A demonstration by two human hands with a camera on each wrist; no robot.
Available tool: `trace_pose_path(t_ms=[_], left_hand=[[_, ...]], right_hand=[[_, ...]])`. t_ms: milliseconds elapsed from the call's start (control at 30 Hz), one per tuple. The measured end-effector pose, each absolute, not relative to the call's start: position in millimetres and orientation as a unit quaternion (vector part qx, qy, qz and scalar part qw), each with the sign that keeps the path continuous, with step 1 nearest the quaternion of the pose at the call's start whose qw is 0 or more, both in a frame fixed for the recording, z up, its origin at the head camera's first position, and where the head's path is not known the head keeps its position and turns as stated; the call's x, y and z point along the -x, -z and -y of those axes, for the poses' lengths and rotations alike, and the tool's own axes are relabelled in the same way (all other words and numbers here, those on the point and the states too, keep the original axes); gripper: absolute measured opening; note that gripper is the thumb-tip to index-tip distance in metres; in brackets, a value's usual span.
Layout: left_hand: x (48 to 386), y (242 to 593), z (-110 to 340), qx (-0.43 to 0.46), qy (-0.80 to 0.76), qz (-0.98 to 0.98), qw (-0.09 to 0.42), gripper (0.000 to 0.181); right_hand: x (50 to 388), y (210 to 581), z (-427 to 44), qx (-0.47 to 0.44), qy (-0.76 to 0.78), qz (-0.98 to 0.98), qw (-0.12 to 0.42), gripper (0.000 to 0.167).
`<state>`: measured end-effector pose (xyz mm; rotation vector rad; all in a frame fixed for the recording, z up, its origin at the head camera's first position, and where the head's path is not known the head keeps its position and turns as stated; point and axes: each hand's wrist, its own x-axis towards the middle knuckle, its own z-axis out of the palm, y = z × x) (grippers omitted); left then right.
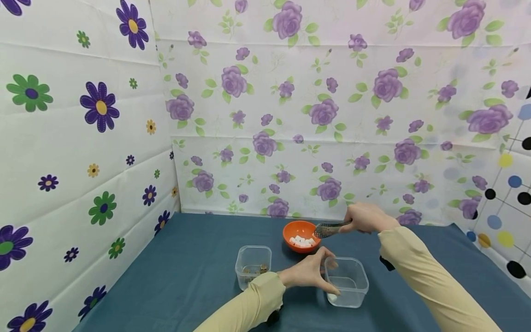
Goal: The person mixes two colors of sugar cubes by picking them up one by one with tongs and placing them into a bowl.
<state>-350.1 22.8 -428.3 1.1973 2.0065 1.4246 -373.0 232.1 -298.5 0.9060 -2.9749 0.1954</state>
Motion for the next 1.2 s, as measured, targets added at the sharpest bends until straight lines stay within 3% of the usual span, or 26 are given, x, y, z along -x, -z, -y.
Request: trace_pose_path(t_ms=[700,1200], left_hand=[[350,429,-22,-0.430,-0.507,-0.720,0.200,0.055],[351,428,-23,-0.425,-0.510,-0.721,0.200,0.053]], right_hand=[[377,306,-230,-0.257,-0.065,0.964,-0.003,0.039],[364,299,-259,-0.255,-0.085,0.963,0.000,0.033]])
